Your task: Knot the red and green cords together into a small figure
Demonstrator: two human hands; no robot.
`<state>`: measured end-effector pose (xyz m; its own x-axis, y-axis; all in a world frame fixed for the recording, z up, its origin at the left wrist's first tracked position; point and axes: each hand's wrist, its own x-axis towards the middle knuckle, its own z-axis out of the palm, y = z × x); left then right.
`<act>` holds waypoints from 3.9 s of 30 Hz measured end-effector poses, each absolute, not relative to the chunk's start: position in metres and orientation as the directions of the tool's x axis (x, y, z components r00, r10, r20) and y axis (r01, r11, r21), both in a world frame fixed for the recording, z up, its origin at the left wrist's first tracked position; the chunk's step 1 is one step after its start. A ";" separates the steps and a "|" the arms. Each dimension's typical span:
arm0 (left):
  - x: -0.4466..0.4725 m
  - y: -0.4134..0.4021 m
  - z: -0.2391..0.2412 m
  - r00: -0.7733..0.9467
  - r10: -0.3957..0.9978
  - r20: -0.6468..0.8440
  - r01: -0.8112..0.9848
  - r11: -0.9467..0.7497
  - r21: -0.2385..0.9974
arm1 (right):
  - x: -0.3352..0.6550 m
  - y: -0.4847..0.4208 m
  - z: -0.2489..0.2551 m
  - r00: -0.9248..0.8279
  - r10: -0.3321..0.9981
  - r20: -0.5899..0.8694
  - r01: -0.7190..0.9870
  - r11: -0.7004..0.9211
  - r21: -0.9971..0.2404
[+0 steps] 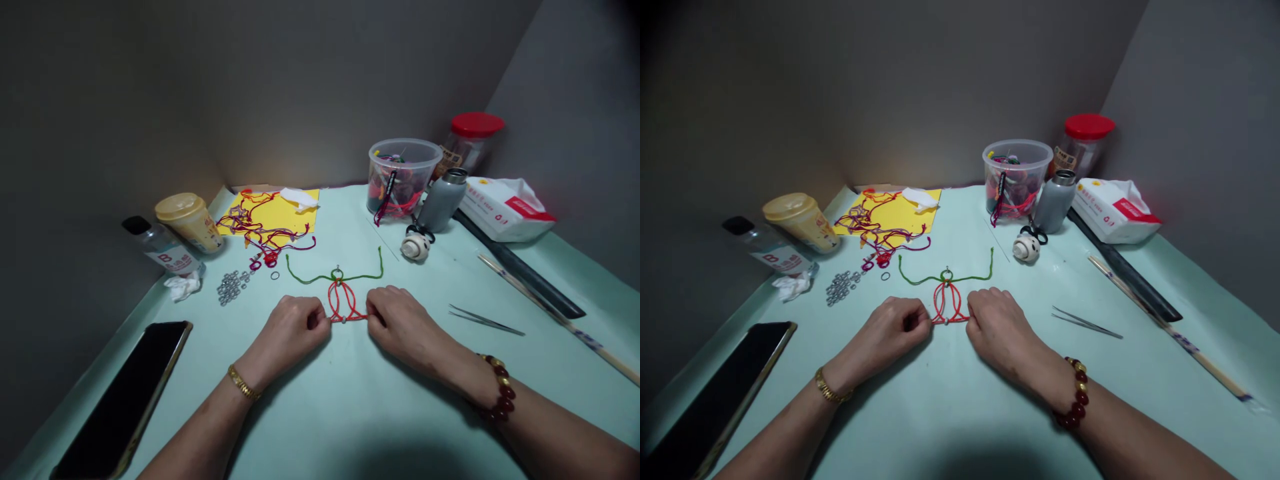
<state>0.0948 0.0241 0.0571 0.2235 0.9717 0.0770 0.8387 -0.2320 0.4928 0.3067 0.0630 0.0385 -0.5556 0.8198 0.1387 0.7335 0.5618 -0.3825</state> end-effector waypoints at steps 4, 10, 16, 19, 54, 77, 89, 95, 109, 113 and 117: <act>0.093 0.024 0.057 0.216 0.975 0.045 0.852 -0.211 0.480 | 0.307 0.065 0.040 -0.531 0.842 0.094 0.763 0.524 -0.379; 0.098 0.023 0.055 0.254 0.959 0.125 0.827 -0.282 0.485 | 0.309 0.066 0.041 -0.535 0.839 0.103 0.755 0.529 -0.389; 0.101 0.025 0.050 0.355 0.923 0.146 0.823 -0.383 0.420 | 0.304 0.061 0.041 -0.596 0.775 0.211 0.668 0.624 -0.406; 0.100 0.027 0.047 0.364 0.923 0.127 0.816 -0.381 0.435 | 0.297 0.062 0.039 -0.641 0.733 0.228 0.617 0.669 -0.415; 0.102 0.027 0.048 0.227 0.967 0.117 0.858 -0.256 0.446 | 0.297 0.071 0.024 -0.651 0.739 0.176 0.580 0.633 -0.513; 0.104 0.030 0.048 0.122 0.988 0.099 0.854 -0.156 0.496 | 0.297 0.076 0.022 -0.584 0.779 0.230 0.602 0.605 -0.521; 0.103 0.030 0.046 0.118 0.986 0.117 0.850 -0.161 0.501 | 0.296 0.076 0.023 -0.557 0.796 0.237 0.619 0.588 -0.521; 0.103 0.031 0.047 0.097 0.991 0.096 0.843 -0.133 0.521 | 0.297 0.076 0.023 -0.554 0.792 0.256 0.606 0.594 -0.529; 0.099 0.029 0.046 0.194 0.974 0.119 0.834 -0.227 0.502 | 0.298 0.074 0.033 -0.522 0.813 0.256 0.599 0.564 -0.568; 0.098 0.030 0.045 0.206 0.964 0.165 0.847 -0.261 0.464 | 0.308 0.086 0.036 -0.442 0.828 0.345 0.635 0.561 -0.532; 0.095 0.031 0.046 0.167 0.947 0.273 0.868 -0.272 0.415 | 0.319 0.104 0.028 -0.385 0.835 0.394 0.702 0.542 -0.463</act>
<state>0.0952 0.0309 0.0461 0.1667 0.9474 0.2732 0.8680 -0.2725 0.4152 0.3193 0.1044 0.0285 -0.3848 0.8346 0.3941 0.7016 0.5419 -0.4627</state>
